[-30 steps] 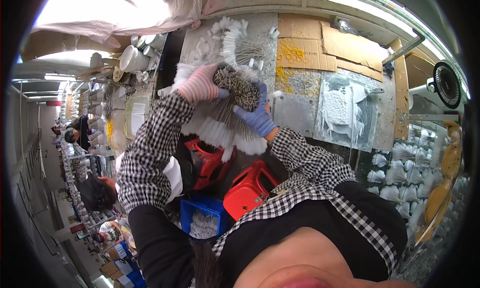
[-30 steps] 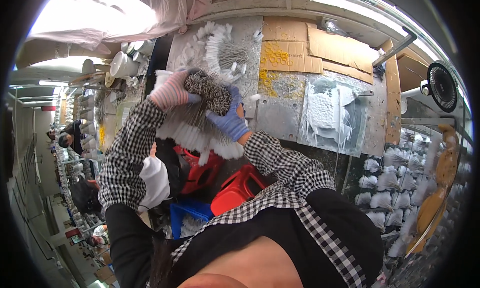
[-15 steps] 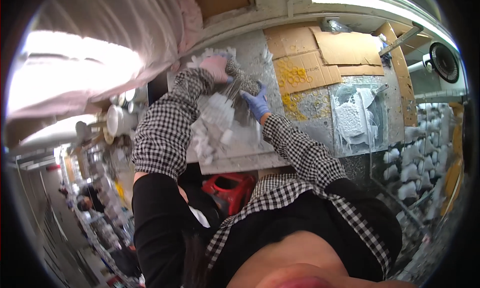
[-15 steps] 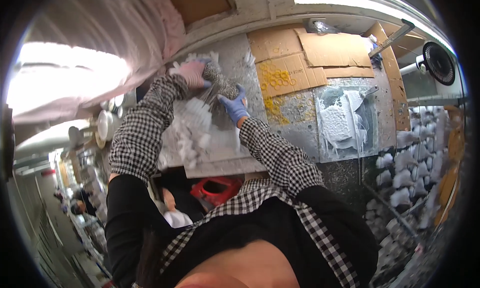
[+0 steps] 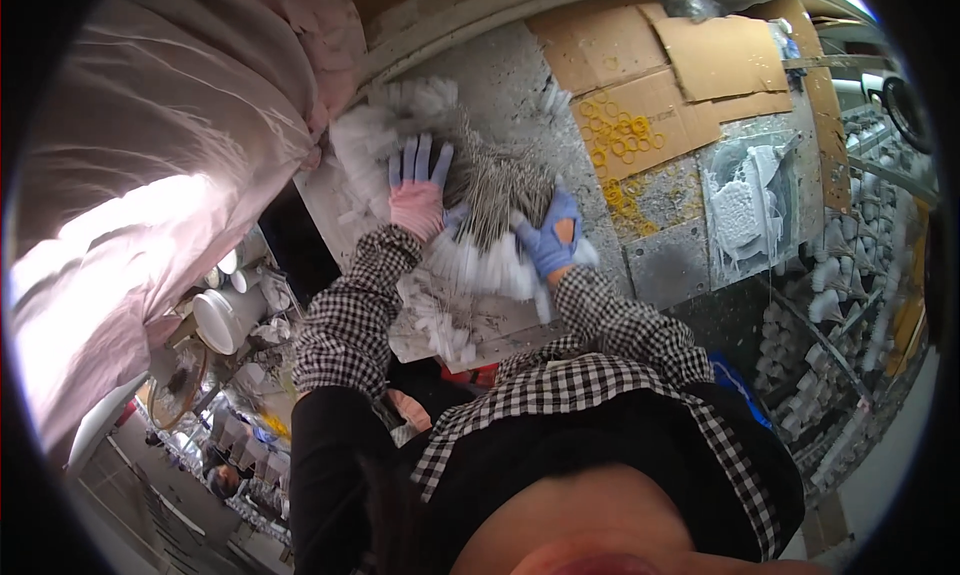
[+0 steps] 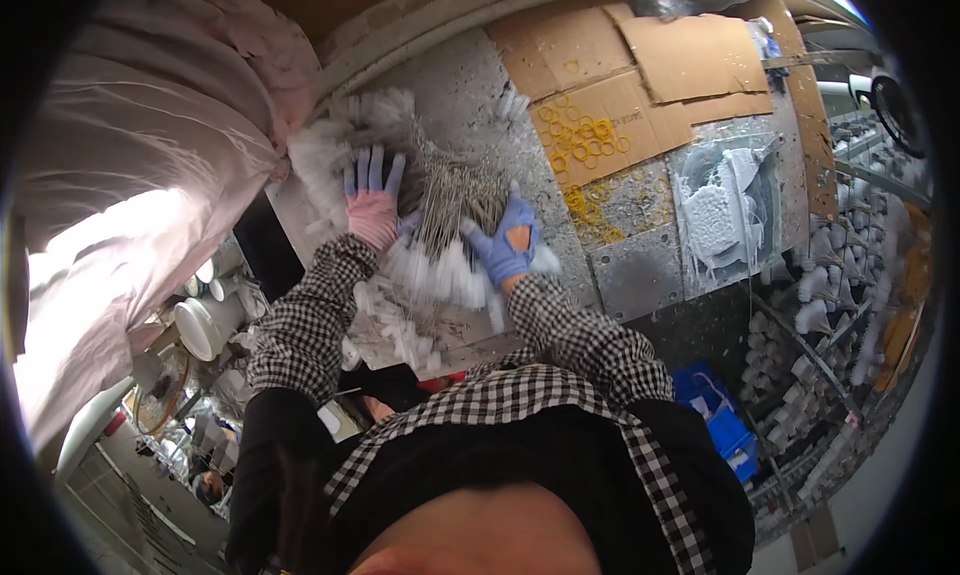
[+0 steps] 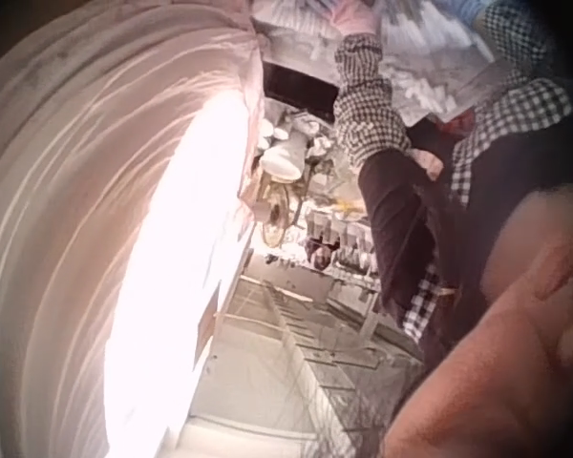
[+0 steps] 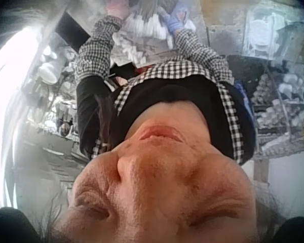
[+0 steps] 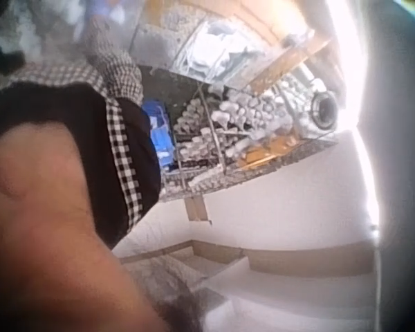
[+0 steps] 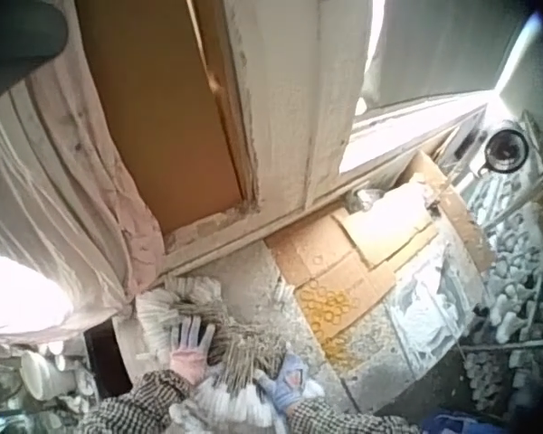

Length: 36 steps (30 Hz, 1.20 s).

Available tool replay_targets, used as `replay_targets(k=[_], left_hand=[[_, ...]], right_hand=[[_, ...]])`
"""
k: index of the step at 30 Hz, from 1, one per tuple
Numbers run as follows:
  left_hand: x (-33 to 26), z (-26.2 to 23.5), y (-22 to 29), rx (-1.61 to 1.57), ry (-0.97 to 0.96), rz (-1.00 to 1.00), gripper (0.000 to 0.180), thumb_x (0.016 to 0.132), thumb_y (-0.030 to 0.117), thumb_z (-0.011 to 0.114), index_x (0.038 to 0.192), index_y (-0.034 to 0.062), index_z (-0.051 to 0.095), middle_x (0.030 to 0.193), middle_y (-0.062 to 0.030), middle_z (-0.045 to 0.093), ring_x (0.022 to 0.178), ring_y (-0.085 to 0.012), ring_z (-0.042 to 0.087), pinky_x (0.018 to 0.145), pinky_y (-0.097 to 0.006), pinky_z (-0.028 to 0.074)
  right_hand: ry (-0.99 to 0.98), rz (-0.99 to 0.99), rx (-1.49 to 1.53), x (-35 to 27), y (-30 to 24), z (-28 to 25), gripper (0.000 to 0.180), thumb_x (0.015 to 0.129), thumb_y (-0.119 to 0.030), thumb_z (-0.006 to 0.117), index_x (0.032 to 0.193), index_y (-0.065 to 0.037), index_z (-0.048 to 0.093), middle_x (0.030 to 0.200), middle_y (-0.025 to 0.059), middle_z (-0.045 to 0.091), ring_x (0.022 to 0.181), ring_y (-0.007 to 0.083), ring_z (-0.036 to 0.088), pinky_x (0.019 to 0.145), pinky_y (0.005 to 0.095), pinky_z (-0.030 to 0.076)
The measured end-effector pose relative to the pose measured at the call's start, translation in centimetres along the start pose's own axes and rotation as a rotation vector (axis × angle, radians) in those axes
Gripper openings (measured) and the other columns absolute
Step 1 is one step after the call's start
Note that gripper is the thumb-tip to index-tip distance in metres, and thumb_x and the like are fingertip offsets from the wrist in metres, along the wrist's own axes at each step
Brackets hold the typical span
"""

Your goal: Assembling industrial brush components and applying white adhesive/paste to them in a workshop environment.

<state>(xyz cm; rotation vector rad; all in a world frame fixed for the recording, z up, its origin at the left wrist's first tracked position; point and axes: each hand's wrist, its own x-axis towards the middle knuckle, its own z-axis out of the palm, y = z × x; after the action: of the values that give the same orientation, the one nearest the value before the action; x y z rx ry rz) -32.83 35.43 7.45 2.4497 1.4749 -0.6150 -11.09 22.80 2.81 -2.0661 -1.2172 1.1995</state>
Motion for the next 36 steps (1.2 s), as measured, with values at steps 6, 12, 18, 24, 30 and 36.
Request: replay_targets(k=[6,12,18,24,30,36], left_hand=[[3.4,-0.8,-2.1,-0.034,0.132,0.102,0.112,0.069,0.073,0.062,0.157,0.0174,0.022,0.16,-0.0213,0.017,0.149,-0.039,0.012,0.119,-0.057,0.007],[2.3,-1.9,-1.4,-0.112,0.237,0.088,0.104,0.073,0.068,0.062,0.157,0.0195,0.024,0.163,-0.0148,0.016,0.152,-0.0313,0.011,0.122,-0.05,0.005],[3.9,-7.1,-2.7,0.222,0.3,0.056,0.089,0.087,0.069,0.051,0.156,0.019,0.027,0.163,-0.0146,0.019,0.152,-0.0307,0.012,0.122,-0.048,0.006],[7.3,-5.3,-1.2,0.294,-0.209,-0.011,0.075,0.094,0.061,0.048,0.154,0.0201,0.033,0.162,-0.0117,0.024,0.148,-0.0288,0.026,0.119,-0.045,0.026],[11.0,-8.3,-1.9,-0.157,0.172,0.34,0.035,0.092,0.027,0.056,0.122,0.0112,0.066,0.118,-0.0176,0.066,0.11,-0.0362,0.062,0.094,-0.046,0.049],[4.5,-17.9,10.5,-0.391,0.549,0.232,0.029,0.093,0.013,0.064,0.121,0.0066,0.068,0.107,-0.0114,0.069,0.098,-0.0205,0.065,0.092,-0.03,0.051]], right_hand=[[0.163,-0.007,0.049,3.6,0.0,1.4,0.112,0.075,-0.063,0.073,0.149,0.007,0.027,0.137,0.0292,0.046,0.128,0.043,0.045,0.11,0.0461,0.034],[0.206,-0.083,0.119,3.8,0.1,1.2,0.103,0.076,-0.059,0.074,0.144,0.008,0.036,0.134,0.0298,0.05,0.126,0.0414,0.049,0.109,0.0426,0.037],[-0.049,0.055,0.058,7.6,-3.6,-2.5,0.104,0.08,-0.067,0.066,0.146,0.006,0.035,0.144,0.0298,0.045,0.135,0.0403,0.044,0.111,0.0421,0.037],[-0.273,-0.059,-0.332,11.6,6.1,-2.8,0.072,0.094,-0.059,0.045,0.145,-0.007,0.046,0.142,0.0246,0.051,0.134,0.0375,0.047,0.111,0.0424,0.036],[0.049,-0.41,-0.153,9.2,10.1,-10.9,0.041,0.096,-0.037,0.049,0.122,-0.009,0.063,0.118,0.0177,0.066,0.11,0.0353,0.062,0.099,0.042,0.047],[0.17,-0.033,0.235,-11.6,14.5,-21.3,0.037,0.095,-0.038,0.052,0.113,-0.008,0.066,0.105,0.0165,0.069,0.099,0.0335,0.065,0.087,0.042,0.05]])
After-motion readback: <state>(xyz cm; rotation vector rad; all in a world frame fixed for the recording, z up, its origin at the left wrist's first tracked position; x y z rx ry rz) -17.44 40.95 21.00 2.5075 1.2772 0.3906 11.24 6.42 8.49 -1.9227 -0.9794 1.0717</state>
